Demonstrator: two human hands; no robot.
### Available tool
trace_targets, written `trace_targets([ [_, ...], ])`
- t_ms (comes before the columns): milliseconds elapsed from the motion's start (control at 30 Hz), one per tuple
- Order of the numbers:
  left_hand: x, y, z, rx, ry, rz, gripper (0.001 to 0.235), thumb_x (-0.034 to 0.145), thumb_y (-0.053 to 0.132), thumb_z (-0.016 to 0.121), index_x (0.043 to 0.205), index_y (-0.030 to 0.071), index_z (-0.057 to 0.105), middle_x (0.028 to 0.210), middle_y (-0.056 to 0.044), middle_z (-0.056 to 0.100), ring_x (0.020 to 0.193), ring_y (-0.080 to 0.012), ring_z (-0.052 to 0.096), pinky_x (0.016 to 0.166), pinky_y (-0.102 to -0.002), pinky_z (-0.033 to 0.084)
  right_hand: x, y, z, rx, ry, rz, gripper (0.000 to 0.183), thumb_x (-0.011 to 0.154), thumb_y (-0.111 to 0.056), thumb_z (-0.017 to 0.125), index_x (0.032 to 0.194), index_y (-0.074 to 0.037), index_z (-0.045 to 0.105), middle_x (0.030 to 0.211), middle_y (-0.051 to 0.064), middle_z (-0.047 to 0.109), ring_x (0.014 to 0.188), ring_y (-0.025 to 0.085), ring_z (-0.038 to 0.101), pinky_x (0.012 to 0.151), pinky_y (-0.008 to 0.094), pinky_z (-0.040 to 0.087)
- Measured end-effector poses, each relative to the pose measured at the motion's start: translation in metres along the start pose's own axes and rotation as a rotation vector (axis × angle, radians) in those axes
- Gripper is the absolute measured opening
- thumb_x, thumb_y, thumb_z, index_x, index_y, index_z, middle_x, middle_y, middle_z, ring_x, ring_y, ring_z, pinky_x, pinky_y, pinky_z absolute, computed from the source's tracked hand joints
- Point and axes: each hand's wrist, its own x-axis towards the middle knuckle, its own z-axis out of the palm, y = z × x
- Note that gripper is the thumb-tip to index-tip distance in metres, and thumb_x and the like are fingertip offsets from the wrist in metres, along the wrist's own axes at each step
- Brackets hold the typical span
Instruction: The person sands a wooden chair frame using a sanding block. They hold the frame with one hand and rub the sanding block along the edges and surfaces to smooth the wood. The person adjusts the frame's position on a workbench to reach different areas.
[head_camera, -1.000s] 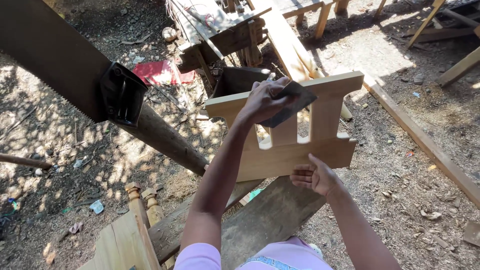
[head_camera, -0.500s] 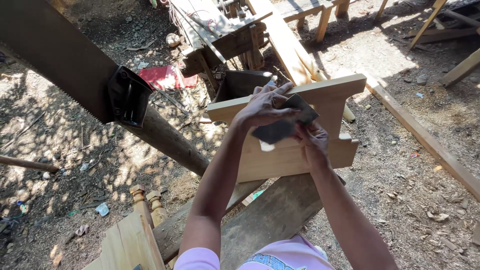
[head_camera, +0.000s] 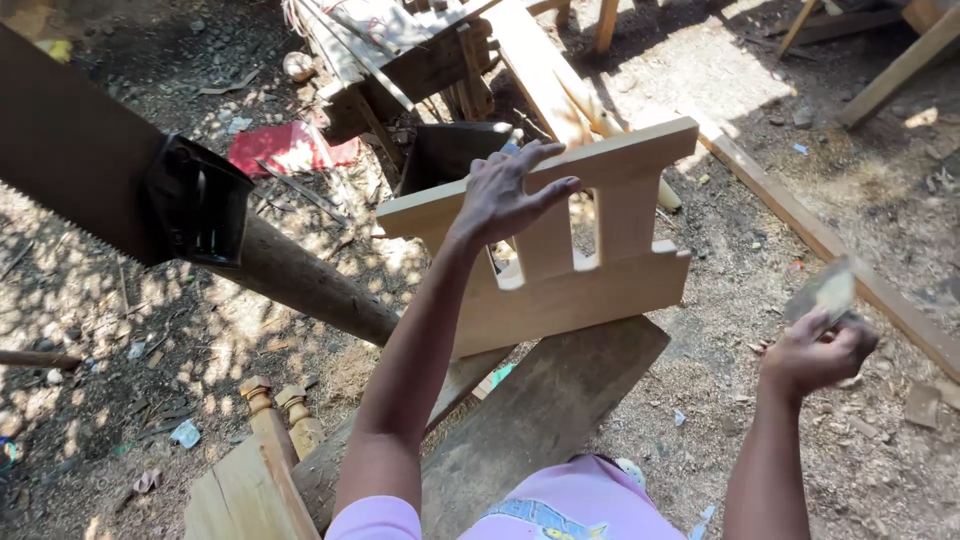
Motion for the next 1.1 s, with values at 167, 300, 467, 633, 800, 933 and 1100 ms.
trace_targets([
  [167, -0.008, -0.006, 0.013, 0.062, 0.053, 0.077, 0.075, 0.082, 0.081, 0.054, 0.136, 0.03, 0.065, 0.15, -0.006, 0.059, 0.133, -0.0262, 0.053, 0.112, -0.046, 0.031, -0.024, 0.025, 0.064, -0.006, -0.299, 0.123, 0.03, 0.112, -0.008, 0.054, 0.082, -0.008, 0.062, 0.074, 0.003, 0.059, 0.058, 0.013, 0.057, 0.049, 0.028, 0.052],
  [300, -0.024, 0.009, 0.008, 0.145, 0.133, 0.133, 0.072, 0.085, 0.076, 0.061, 0.138, 0.027, 0.066, 0.148, -0.011, 0.058, 0.139, -0.0318, 0.048, 0.113, -0.052, 0.029, -0.025, 0.002, 0.048, -0.116, -0.775, -0.06, 0.048, 0.114, -0.039, 0.051, 0.08, -0.008, 0.064, 0.075, 0.008, 0.063, 0.058, 0.017, 0.056, 0.053, 0.038, 0.055],
  [467, -0.032, 0.011, 0.002, 0.14, 0.16, 0.218, 0.071, 0.088, 0.071, 0.067, 0.139, 0.022, 0.064, 0.149, -0.015, 0.059, 0.132, -0.0374, 0.051, 0.111, -0.051, 0.037, -0.052, 0.005, 0.07, -0.172, -1.156, -0.214, 0.034, 0.106, -0.035, 0.054, 0.092, -0.007, 0.068, 0.079, 0.011, 0.065, 0.062, 0.019, 0.066, 0.062, 0.035, 0.057],
  [633, -0.031, 0.022, -0.034, 0.036, -0.235, 0.062, 0.052, 0.09, 0.049, 0.07, 0.139, 0.035, 0.065, 0.108, -0.004, 0.079, 0.079, -0.022, 0.073, 0.082, -0.043, 0.058, -0.083, 0.021, 0.077, 0.756, -0.821, 0.525, 0.028, 0.092, -0.024, 0.074, 0.111, -0.004, 0.072, 0.141, -0.005, 0.063, 0.101, 0.012, 0.071, 0.083, 0.03, 0.062],
  [800, -0.026, 0.004, -0.018, -0.254, -0.221, 0.252, 0.038, 0.098, 0.041, 0.069, 0.135, 0.034, 0.071, 0.114, 0.001, 0.082, 0.084, -0.0099, 0.076, 0.074, -0.034, 0.062, -0.106, 0.02, 0.077, 1.144, -0.718, 0.949, 0.041, 0.095, -0.027, 0.085, 0.123, -0.006, 0.063, 0.11, 0.005, 0.068, 0.094, 0.014, 0.065, 0.084, 0.029, 0.055],
  [933, -0.034, 0.027, -0.036, -0.169, -0.221, 0.177, 0.054, 0.088, 0.042, 0.077, 0.139, 0.03, 0.063, 0.088, -0.004, 0.077, 0.064, -0.011, 0.065, 0.061, -0.036, 0.052, -0.098, -0.007, 0.069, 1.274, -0.666, 1.099, 0.051, 0.089, -0.038, 0.082, 0.127, -0.012, 0.059, 0.111, 0.0, 0.07, 0.1, 0.012, 0.067, 0.09, 0.028, 0.055],
  [1100, -0.037, 0.024, -0.033, -0.113, -0.243, 0.144, 0.055, 0.09, 0.042, 0.077, 0.142, 0.032, 0.063, 0.062, -0.005, 0.045, 0.057, -0.0144, 0.044, 0.057, -0.039, 0.039, -0.086, -0.013, 0.055, 1.195, -0.796, 1.125, 0.063, 0.081, -0.048, 0.081, 0.131, -0.016, 0.06, 0.112, -0.001, 0.071, 0.101, 0.011, 0.069, 0.092, 0.029, 0.057],
])
